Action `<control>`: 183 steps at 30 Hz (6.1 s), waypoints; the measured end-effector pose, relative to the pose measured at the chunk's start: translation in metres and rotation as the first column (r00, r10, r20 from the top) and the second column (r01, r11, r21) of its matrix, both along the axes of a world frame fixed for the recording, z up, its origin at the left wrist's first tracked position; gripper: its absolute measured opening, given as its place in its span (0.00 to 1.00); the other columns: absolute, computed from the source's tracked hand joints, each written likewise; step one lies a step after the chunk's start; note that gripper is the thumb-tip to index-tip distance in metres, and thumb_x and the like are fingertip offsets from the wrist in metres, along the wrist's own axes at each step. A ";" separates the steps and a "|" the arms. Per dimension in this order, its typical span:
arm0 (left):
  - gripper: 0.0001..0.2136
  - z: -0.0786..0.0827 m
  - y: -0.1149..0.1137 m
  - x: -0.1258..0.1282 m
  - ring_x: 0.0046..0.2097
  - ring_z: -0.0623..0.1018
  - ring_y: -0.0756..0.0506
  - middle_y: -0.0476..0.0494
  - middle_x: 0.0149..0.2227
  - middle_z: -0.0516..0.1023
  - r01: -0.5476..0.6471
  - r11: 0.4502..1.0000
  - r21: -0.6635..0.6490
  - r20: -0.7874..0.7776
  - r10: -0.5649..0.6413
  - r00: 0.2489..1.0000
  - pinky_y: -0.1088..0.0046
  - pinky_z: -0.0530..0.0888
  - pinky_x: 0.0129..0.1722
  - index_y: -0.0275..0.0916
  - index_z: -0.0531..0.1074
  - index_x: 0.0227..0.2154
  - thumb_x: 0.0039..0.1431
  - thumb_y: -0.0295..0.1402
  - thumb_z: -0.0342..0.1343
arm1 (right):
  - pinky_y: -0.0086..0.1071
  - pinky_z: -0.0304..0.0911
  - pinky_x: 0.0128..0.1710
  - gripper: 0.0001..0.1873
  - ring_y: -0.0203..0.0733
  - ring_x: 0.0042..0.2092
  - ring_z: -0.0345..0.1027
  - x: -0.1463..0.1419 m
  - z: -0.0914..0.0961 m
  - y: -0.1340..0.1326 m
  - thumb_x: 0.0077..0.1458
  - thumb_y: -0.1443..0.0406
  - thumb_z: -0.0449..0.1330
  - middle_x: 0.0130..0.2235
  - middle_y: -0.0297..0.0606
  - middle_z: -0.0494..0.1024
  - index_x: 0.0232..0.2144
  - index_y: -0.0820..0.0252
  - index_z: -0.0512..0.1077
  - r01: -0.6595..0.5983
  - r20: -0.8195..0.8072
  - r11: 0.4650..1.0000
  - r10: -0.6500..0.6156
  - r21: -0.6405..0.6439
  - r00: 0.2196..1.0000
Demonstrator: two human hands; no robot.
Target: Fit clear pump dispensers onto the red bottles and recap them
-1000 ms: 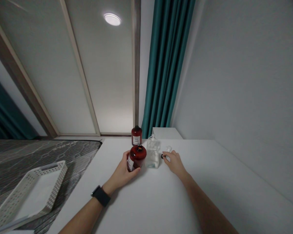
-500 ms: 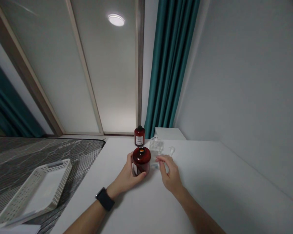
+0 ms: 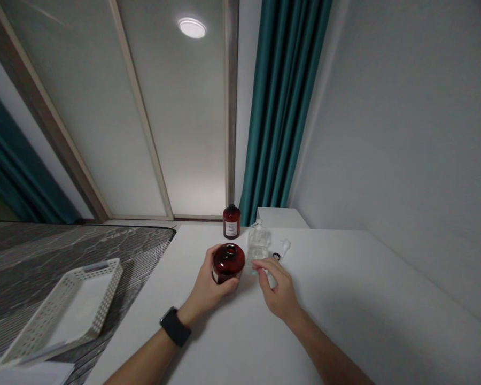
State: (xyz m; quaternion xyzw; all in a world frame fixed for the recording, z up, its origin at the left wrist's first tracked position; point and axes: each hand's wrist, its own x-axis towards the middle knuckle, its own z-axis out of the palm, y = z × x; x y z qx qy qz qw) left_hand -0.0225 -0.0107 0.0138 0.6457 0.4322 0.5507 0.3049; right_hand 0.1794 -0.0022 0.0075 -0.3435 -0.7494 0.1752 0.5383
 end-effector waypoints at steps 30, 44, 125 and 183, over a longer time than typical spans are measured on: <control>0.33 -0.007 0.017 -0.021 0.55 0.73 0.35 0.38 0.53 0.73 -0.115 0.993 0.020 -0.049 0.116 0.992 0.54 0.68 0.58 0.37 0.61 0.54 0.44 0.36 0.63 | 0.46 0.69 0.46 0.35 0.54 0.45 0.75 0.010 -0.051 0.048 0.38 0.63 0.72 0.45 0.43 0.78 0.50 0.55 0.64 0.177 0.014 0.886 -0.189 -0.429 0.982; 0.30 -0.006 0.006 -0.010 0.52 0.75 0.37 0.38 0.51 0.74 0.023 1.000 -0.015 -0.032 -0.023 0.999 0.58 0.70 0.55 0.37 0.62 0.55 0.49 0.37 0.62 | 0.39 0.72 0.43 0.34 0.45 0.43 0.74 -0.004 -0.005 0.006 0.41 0.63 0.70 0.46 0.36 0.73 0.50 0.50 0.60 -0.252 -0.379 0.829 0.052 -0.499 0.924; 0.36 0.009 0.011 -0.038 0.49 0.77 0.34 0.35 0.51 0.74 0.119 0.971 0.208 -0.764 0.085 0.639 0.56 0.75 0.49 0.40 0.59 0.59 0.53 0.50 0.64 | 0.49 0.64 0.59 0.45 0.53 0.56 0.65 0.018 -0.003 0.008 0.55 0.62 0.66 0.54 0.47 0.66 0.69 0.51 0.50 -0.007 0.299 1.000 0.010 -0.011 0.954; 0.31 0.000 0.001 -0.014 0.47 0.78 0.38 0.39 0.49 0.75 0.037 0.976 0.216 -0.528 0.085 0.845 0.59 0.76 0.47 0.41 0.61 0.56 0.52 0.43 0.66 | 0.47 0.64 0.57 0.33 0.52 0.55 0.67 0.030 0.047 0.012 0.54 0.61 0.65 0.53 0.47 0.70 0.60 0.56 0.61 -0.062 0.390 0.997 0.074 -0.044 0.918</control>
